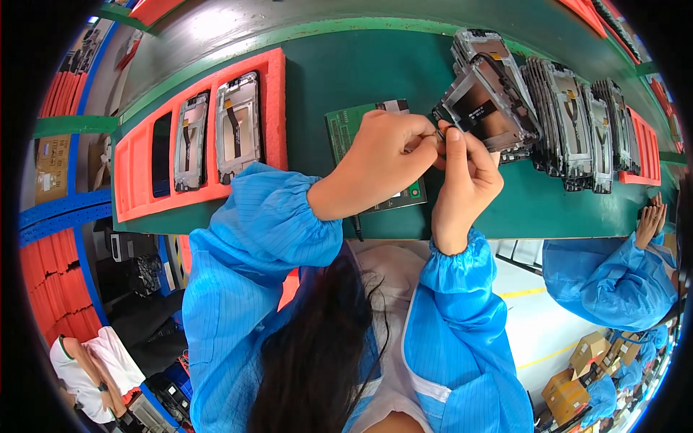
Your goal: Assembling internal components and testing the display of mobile phones.
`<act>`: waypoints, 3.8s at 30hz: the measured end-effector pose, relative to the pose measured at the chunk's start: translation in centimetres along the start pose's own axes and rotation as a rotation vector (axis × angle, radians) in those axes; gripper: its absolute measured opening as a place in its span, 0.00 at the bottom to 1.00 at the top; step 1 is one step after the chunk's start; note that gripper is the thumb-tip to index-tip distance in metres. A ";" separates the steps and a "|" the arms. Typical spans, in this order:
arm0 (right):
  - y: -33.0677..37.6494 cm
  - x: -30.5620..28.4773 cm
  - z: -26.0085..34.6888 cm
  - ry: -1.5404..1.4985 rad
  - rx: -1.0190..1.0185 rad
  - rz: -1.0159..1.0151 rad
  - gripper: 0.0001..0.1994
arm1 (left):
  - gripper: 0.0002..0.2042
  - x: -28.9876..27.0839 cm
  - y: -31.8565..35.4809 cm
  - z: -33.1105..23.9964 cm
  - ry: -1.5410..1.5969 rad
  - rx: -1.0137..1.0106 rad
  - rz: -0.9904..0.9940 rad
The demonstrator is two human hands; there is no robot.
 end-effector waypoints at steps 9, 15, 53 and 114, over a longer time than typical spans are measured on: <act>-0.1 0.0 -0.3 0.015 -0.053 0.033 0.08 | 0.09 0.3 0.0 0.2 0.157 0.036 -0.126; -0.1 -0.3 -0.4 0.022 -0.042 0.036 0.07 | 0.09 0.0 0.1 -0.7 0.152 0.015 -0.100; -0.1 0.1 1.6 0.187 -0.171 0.047 0.03 | 0.10 0.7 0.0 0.2 -0.114 0.223 -0.191; 3.1 -5.9 2.4 0.643 -0.564 0.429 0.19 | 0.17 -2.7 0.7 0.9 0.626 0.278 -0.251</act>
Point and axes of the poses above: each hand's wrist, its own y-axis away from the middle knuckle, its own x-axis out of the palm, z = x × y, the point moved 2 cm from there along -y, towards the middle knuckle
